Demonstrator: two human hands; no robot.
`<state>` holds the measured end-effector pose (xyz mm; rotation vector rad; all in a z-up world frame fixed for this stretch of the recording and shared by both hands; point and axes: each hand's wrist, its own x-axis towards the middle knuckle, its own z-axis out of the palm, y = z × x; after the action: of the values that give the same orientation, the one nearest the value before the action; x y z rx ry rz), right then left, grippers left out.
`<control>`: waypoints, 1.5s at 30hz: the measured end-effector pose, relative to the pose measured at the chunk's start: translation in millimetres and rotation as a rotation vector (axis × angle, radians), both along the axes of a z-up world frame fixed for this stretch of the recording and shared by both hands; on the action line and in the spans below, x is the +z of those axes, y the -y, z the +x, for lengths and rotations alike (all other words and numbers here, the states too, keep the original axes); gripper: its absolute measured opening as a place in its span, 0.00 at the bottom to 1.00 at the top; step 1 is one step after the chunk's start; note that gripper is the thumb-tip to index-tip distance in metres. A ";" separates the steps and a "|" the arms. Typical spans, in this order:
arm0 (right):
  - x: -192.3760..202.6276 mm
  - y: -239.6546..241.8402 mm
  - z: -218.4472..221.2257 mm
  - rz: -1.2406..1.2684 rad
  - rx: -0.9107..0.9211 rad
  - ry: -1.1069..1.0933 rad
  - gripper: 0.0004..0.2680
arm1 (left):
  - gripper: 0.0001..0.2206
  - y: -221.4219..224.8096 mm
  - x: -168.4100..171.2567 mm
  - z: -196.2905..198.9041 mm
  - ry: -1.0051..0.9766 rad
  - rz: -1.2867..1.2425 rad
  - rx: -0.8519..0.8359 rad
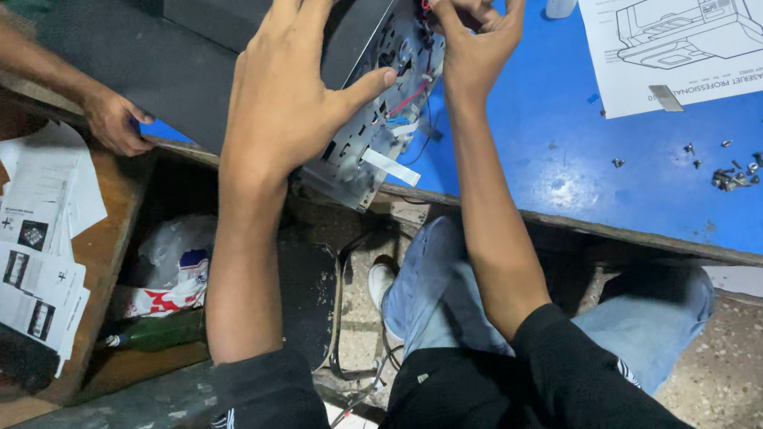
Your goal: The person works on the internal wiring and components of a disassembled printer placed on a blue workbench. They use a screwdriver to remove screws, manipulate wires, and reposition parts of the printer casing. A second person briefly assists by holding the printer steady.
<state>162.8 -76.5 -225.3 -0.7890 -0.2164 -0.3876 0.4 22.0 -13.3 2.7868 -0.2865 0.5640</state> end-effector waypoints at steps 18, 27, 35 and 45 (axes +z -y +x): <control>-2.8 -14.2 2.3 0.143 -0.059 -0.001 0.20 | 0.33 -1.8 -2.7 1.1 -0.003 -0.003 0.007; -3.2 -22.5 8.3 0.185 -0.110 0.001 0.22 | 0.33 -4.2 -5.5 -0.9 0.039 0.023 -0.028; -2.5 -30.7 14.7 0.133 -0.258 0.066 0.23 | 0.35 -4.7 1.3 -5.1 0.035 0.008 -0.065; -3.0 -6.6 7.9 -0.002 -0.110 0.049 0.21 | 0.36 -4.5 -3.4 -4.4 0.028 -0.007 -0.052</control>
<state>170.7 -69.9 -228.3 -0.7961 -0.2203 -0.5107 -4.0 26.5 -16.7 2.7576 -0.3605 0.5914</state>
